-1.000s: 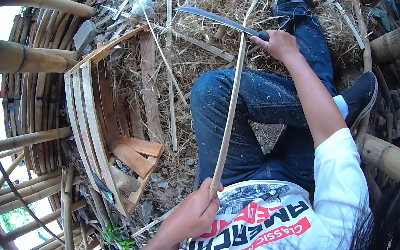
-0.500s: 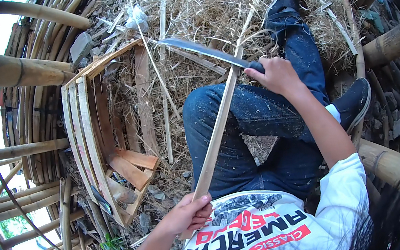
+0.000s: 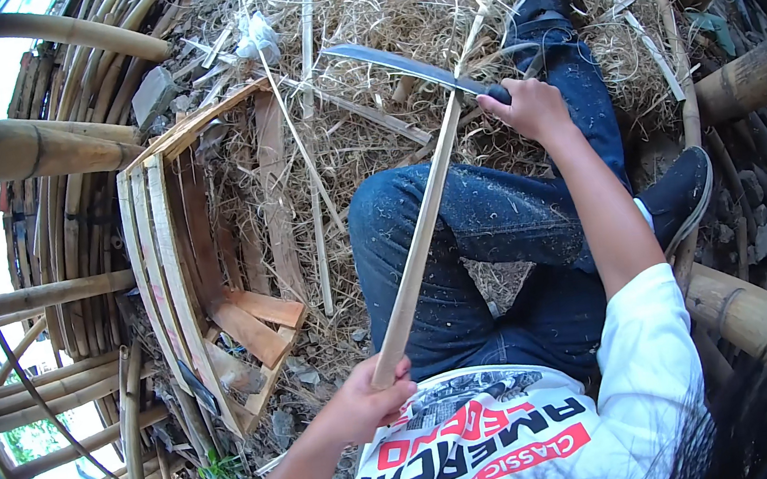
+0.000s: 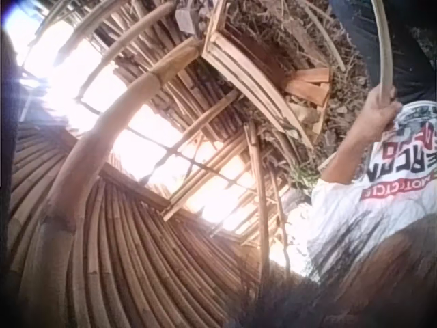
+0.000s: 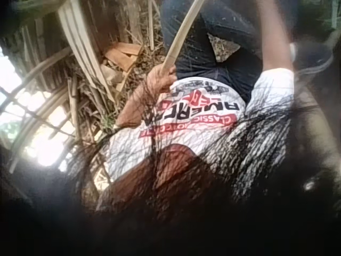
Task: The person uses a large knife to scrape and smooth the surface of a thin wooden slat, handling the slat by hand and removing wood shavings.
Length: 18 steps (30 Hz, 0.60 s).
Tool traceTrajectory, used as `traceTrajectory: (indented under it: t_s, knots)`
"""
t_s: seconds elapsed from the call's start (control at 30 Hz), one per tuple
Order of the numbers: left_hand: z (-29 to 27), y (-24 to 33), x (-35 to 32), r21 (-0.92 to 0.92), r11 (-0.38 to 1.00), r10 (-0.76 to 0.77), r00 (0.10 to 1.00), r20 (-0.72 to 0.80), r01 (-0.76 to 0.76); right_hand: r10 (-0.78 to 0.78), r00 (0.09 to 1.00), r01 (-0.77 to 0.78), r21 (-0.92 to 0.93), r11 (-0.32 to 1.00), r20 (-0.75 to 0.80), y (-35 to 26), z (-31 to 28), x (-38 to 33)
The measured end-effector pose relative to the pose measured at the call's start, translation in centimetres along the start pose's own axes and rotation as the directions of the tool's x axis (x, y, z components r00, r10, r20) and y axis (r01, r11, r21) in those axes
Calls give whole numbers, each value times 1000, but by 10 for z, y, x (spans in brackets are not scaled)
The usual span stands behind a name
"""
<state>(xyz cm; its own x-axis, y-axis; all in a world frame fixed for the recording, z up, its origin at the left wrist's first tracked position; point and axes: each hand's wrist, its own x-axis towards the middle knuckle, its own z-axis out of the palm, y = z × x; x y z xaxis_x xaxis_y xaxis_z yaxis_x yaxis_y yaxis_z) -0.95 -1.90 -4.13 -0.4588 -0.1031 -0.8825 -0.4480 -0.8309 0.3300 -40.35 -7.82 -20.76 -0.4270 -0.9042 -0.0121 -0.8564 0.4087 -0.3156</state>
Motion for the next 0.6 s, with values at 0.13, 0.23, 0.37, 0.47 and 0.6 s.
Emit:
traceTrajectory:
  t_s: [0.13,0.23,0.37,0.47,0.6]
  knots:
    - [-1,-5,4,-129,991,-43,998,36,47,-10,996,2,-100,995,-86,-9,5,-2]
    - [-8,-5,-4,-134,989,-44,990,134,62,-80,985,59,-135,989,-154,-11,-5,-12]
    - [-7,-1,-5,-261,961,-44,982,184,92,-156,972,130,-151,980,-174,4,-6,-19]
    - [-10,7,-5,-283,956,-27,981,190,81,-350,933,346,-60,936,-81,-15,-6,-37]
    - [-13,3,-8,-119,993,2,994,111,11,-418,907,421,65,905,-58,-25,-9,-39]
